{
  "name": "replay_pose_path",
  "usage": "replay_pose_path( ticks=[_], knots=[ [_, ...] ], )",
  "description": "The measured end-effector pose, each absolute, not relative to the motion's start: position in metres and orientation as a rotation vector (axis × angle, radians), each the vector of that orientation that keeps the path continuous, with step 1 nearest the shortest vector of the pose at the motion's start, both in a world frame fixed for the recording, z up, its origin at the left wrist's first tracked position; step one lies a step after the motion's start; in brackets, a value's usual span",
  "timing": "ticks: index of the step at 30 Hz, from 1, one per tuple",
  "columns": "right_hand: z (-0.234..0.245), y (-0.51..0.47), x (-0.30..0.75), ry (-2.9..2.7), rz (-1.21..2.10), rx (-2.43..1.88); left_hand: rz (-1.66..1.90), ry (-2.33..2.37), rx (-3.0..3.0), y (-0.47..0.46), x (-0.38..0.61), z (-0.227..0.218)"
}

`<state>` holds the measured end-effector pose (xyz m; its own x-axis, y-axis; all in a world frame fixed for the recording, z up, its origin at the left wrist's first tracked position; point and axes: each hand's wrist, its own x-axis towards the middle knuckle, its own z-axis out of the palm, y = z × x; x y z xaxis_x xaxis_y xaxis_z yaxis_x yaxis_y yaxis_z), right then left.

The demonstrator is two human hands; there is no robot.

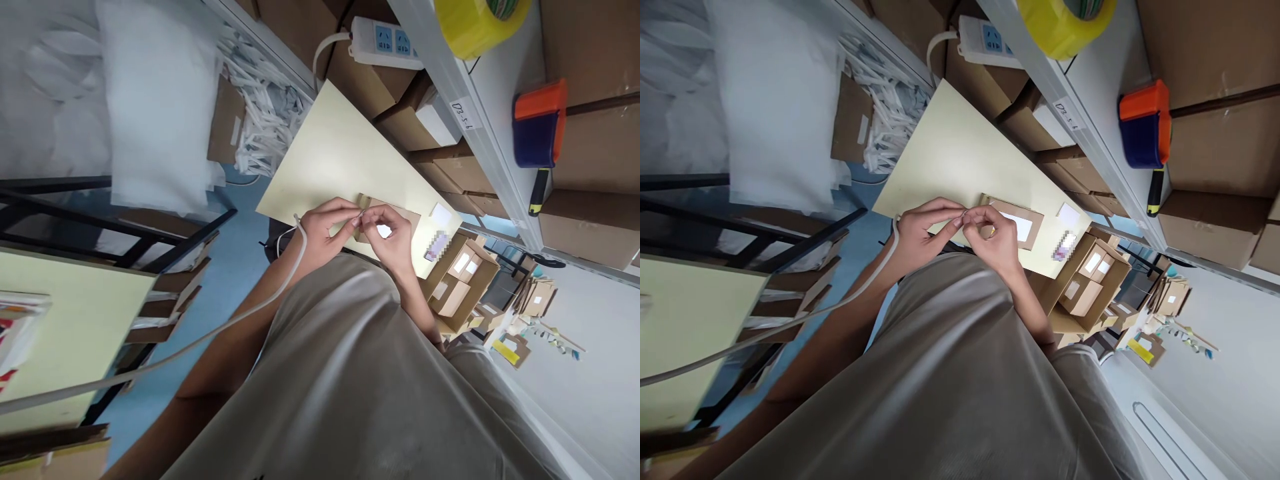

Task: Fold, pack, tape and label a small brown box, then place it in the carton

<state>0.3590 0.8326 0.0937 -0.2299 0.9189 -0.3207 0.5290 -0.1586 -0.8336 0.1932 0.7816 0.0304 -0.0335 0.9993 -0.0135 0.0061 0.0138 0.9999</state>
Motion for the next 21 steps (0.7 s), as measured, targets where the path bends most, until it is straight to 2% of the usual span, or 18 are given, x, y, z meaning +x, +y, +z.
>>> replay_pose_path(
  ticks=[8,21],
  knots=[
    [0.097,0.827,0.364,-1.676,1.331,-1.662,1.188,1.258,1.269,0.78,0.199,0.037],
    [0.099,0.821,0.377,-1.74,1.239,-1.701,1.205,1.2,1.087,0.78,0.212,0.046]
  ],
)
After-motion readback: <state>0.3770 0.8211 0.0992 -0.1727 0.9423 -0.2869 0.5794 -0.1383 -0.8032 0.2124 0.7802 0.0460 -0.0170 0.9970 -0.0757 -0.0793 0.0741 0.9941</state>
